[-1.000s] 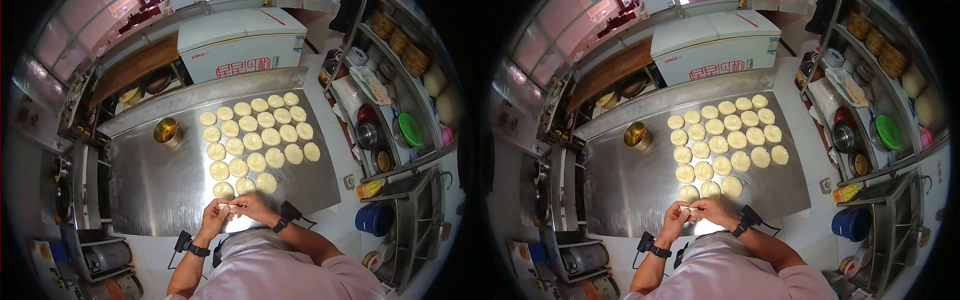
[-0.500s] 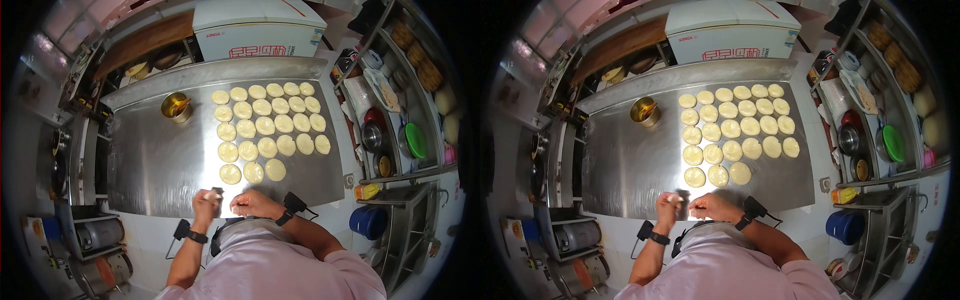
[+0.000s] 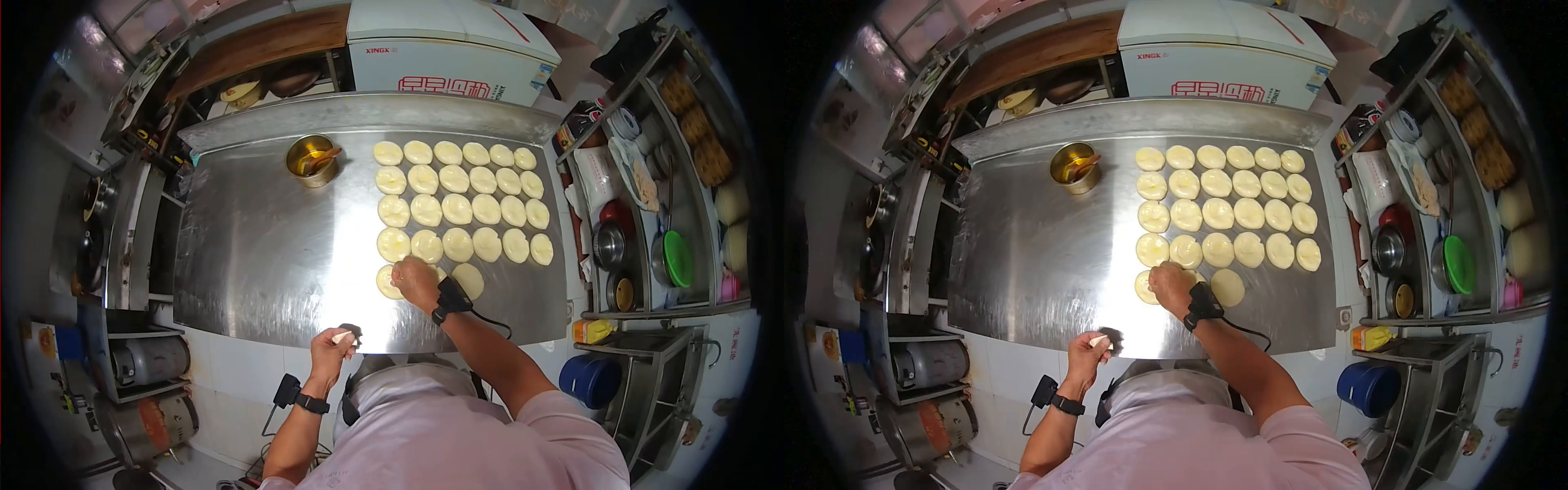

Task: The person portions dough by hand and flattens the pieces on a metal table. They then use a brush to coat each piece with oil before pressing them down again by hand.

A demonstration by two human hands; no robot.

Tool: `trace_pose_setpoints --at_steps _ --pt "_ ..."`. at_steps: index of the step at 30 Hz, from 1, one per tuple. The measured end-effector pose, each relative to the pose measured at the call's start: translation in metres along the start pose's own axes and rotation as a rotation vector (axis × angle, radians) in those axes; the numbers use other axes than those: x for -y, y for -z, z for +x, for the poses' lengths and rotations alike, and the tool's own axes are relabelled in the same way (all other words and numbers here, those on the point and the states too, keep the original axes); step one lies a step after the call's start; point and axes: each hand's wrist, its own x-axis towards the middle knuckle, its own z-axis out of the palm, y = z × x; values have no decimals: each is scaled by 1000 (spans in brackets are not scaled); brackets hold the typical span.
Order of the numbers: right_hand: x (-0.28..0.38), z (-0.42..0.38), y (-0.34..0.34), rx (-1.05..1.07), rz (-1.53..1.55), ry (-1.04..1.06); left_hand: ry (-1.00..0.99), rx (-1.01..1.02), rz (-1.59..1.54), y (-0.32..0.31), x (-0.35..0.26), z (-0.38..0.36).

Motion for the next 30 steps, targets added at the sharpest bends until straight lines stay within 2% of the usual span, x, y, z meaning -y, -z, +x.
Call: trace_pose_setpoints --at_steps 1,5,7,10,11,12,13,16,18,22,24,25,27,28,30 --pt "1 2 1 -34 -142 66 -1 0 -3 5 3 0" --pt "4 -1 5 13 -116 83 26 -34 -32 18 9 4" --pt "4 6 3 175 -260 15 12 -25 32 17 5 8" --pt "3 11 -14 93 -387 204 9 -33 24 13 -2 6" --pt "16 9 -10 52 -269 170 -10 5 12 13 -2 8" --pt "16 10 -15 148 -319 102 -3 13 19 11 -4 7" --pt "7 8 -27 43 -303 193 2 15 25 8 -7 8" --pt "16 9 -22 67 -314 183 22 57 28 2 -15 9" --pt "28 10 -12 97 -389 280 13 90 31 -2 -21 9" --pt "19 -2 -27 -2 -294 240 -27 147 0 -13 -28 16" --pt "27 -6 -24 112 -268 242 -69 158 72 -18 -32 18" --pt "27 -13 -27 43 -54 285 -112 166 131 -23 -34 20" --pt "53 -33 2 43 305 216 -169 174 160 -46 -52 9" --pt "66 -44 21 39 307 212 -229 174 183 -56 -58 4" --pt "79 -56 53 306 564 12 -298 216 239 -66 -56 7"
